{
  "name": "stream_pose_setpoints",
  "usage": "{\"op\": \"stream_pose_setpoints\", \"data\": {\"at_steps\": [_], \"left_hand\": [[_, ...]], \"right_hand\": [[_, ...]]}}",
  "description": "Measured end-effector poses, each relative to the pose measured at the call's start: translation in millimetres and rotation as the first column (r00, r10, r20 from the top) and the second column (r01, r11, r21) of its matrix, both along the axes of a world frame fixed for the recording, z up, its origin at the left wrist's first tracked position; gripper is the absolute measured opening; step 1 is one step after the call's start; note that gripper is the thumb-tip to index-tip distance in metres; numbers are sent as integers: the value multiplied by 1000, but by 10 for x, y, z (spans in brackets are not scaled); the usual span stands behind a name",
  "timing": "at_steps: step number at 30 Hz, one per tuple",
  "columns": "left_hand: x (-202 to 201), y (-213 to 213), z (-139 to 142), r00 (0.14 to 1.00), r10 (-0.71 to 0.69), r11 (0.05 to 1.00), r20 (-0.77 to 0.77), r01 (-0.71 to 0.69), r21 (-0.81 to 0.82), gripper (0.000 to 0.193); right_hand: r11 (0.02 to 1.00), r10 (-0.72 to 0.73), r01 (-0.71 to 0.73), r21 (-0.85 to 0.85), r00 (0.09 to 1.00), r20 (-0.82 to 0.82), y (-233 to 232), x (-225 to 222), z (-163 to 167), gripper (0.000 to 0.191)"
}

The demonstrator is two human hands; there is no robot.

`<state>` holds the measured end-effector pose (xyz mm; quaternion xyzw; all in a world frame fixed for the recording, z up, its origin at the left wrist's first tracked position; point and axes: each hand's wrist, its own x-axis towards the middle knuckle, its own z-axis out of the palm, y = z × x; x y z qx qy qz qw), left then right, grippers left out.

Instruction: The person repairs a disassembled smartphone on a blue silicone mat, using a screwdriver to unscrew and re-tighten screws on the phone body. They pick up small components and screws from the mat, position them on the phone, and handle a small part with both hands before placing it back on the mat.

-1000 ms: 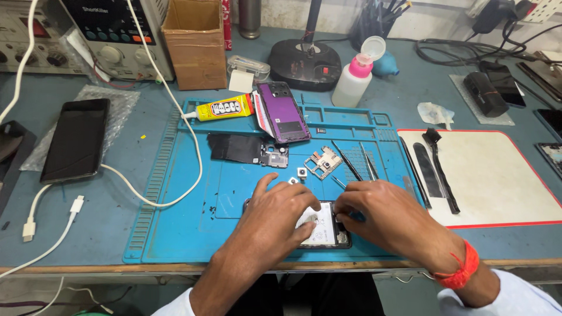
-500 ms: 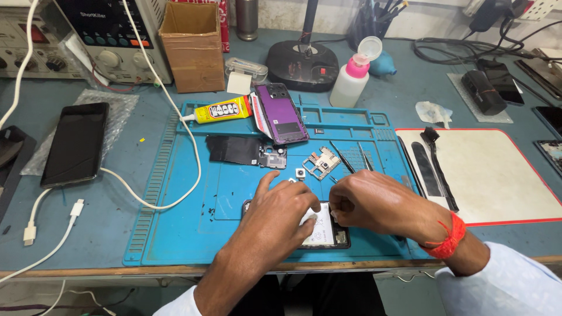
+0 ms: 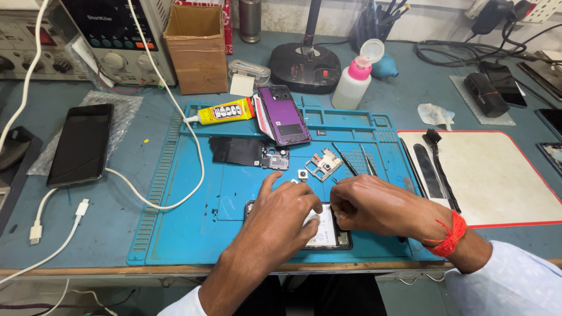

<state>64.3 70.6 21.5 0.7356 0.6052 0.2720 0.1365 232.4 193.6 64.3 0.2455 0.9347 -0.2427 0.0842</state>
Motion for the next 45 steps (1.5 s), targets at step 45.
{"op": "stream_pose_setpoints", "data": {"at_steps": [45], "left_hand": [[-44,0,51,999,26,994,40,-21,-109,9]], "right_hand": [[488,-696,31,-872,617,-368,276,542,-693,11]]}}
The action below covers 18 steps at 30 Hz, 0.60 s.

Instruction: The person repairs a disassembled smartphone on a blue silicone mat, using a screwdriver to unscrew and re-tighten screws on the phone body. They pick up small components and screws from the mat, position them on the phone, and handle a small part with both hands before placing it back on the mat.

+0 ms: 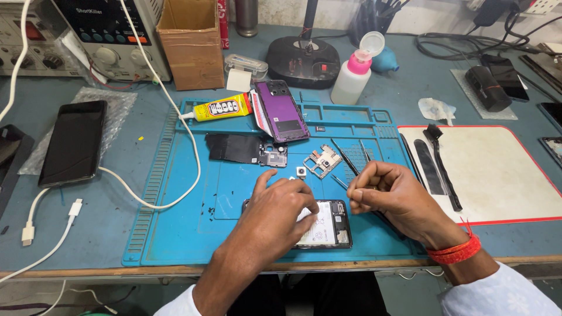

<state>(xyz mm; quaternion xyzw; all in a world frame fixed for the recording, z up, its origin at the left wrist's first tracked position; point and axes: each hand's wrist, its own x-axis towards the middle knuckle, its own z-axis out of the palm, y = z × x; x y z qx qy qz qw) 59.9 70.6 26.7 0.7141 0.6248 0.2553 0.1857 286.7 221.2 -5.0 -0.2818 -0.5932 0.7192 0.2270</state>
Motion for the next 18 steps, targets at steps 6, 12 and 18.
{"op": "stream_pose_setpoints", "data": {"at_steps": [6,12,18], "left_hand": [[71,8,-23,999,12,995,-31,-9,97,10],[75,33,-56,995,8,996,-96,0,88,10],[-181,101,-11,991,120,948,64,-134,289,14]], "right_hand": [[1000,-7,7,11,1000,-7,-13,-4,2,11],[996,-33,30,83,999,25,-76,-62,100,10],[928,-77,30,370,991,113,-116,-210,231,10]]}}
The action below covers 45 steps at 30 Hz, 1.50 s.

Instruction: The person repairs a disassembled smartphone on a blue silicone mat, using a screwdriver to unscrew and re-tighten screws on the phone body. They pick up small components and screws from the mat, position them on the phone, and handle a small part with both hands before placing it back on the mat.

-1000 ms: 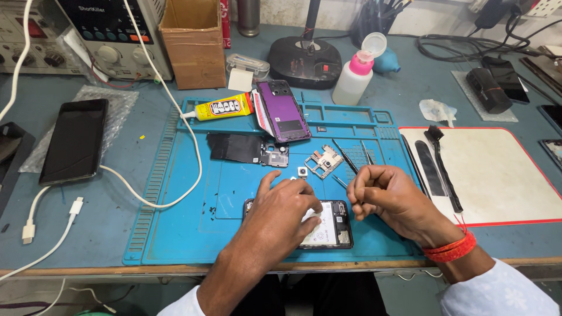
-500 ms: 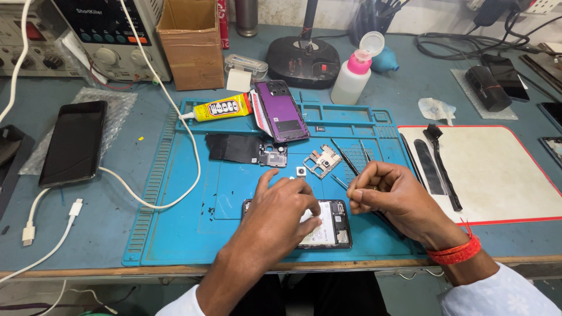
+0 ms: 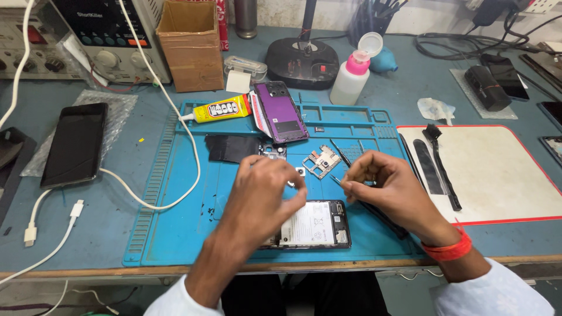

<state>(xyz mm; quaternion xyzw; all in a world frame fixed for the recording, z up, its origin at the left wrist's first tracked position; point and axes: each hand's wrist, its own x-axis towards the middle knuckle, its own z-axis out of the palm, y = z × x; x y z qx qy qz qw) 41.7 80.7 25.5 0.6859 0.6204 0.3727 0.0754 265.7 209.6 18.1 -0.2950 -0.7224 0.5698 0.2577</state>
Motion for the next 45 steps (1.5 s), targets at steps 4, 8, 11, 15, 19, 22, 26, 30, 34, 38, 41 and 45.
{"op": "stream_pose_setpoints", "data": {"at_steps": [4,8,11,15,19,22,26,30,34,38,41,45], "left_hand": [[-8,181,-66,1000,-7,999,-24,6,-46,14],[73,344,-189,987,-53,998,-151,46,-49,13],[100,391,-243,978,-56,996,-202,41,-78,11],[132,392,-259,972,-47,998,-229,35,-55,10],[124,380,-292,987,-35,997,-156,23,-80,10],[104,375,-303,996,-22,999,-90,18,-45,14],[94,296,-183,998,-7,1000,-63,8,15,17],[-67,-61,-26,992,-127,992,6,127,14,29],[-309,-474,-34,979,-196,960,51,202,-194,80],[-397,-578,-98,986,-167,920,26,165,-356,93],[-413,-568,-49,977,-211,925,40,212,-315,90],[-385,-540,47,978,-203,924,-41,177,-338,103]], "right_hand": [[918,-56,-27,397,979,196,-66,-205,14,12],[826,-64,-120,551,951,302,-102,-394,21,19],[825,-70,-117,553,950,306,-109,-435,39,21],[831,-95,-99,547,944,316,-105,-424,28,24],[820,-81,-96,564,957,280,-83,-385,0,27],[804,-50,-84,589,977,208,-80,-377,-13,24],[800,-125,-41,598,964,234,-110,-353,11,23],[840,-231,4,543,908,350,-226,-141,102,29],[870,-104,-72,487,940,324,-428,91,142,43],[921,-158,-19,389,894,419,-591,131,121,49],[914,-181,-3,406,891,416,-636,118,102,53],[885,-161,-9,466,933,323,-631,157,76,43]]}}
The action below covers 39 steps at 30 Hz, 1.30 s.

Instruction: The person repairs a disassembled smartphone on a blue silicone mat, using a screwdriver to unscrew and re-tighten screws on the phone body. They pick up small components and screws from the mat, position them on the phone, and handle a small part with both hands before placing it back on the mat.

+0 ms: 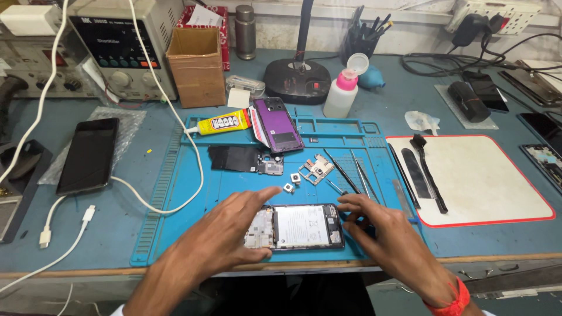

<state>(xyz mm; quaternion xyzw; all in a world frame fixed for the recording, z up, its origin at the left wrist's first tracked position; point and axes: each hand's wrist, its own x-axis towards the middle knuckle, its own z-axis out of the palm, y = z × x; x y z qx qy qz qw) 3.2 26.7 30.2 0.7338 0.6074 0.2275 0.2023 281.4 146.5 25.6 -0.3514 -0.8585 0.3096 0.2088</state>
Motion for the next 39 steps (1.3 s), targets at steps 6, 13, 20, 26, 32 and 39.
{"op": "stream_pose_setpoints", "data": {"at_steps": [6,13,20,26,32,39], "left_hand": [[19,1,-21,999,-26,992,-48,32,124,125],[23,-92,-146,999,10,999,38,-11,34,127],[-111,-189,-278,995,-47,986,86,33,161,114],[-156,-212,-344,991,-36,996,129,26,82,108],[-155,-245,-347,989,-65,989,133,46,138,103],[-143,-256,-323,978,-68,993,195,46,111,106]], "right_hand": [[909,-192,147,390,978,80,191,63,1,28],[948,-279,201,247,898,339,309,47,20,25],[946,-321,317,72,946,45,321,162,356,24],[949,-312,316,-11,941,132,245,174,649,21],[955,-292,294,-33,955,58,266,158,703,19],[970,-233,236,-61,971,52,367,75,543,21]]}}
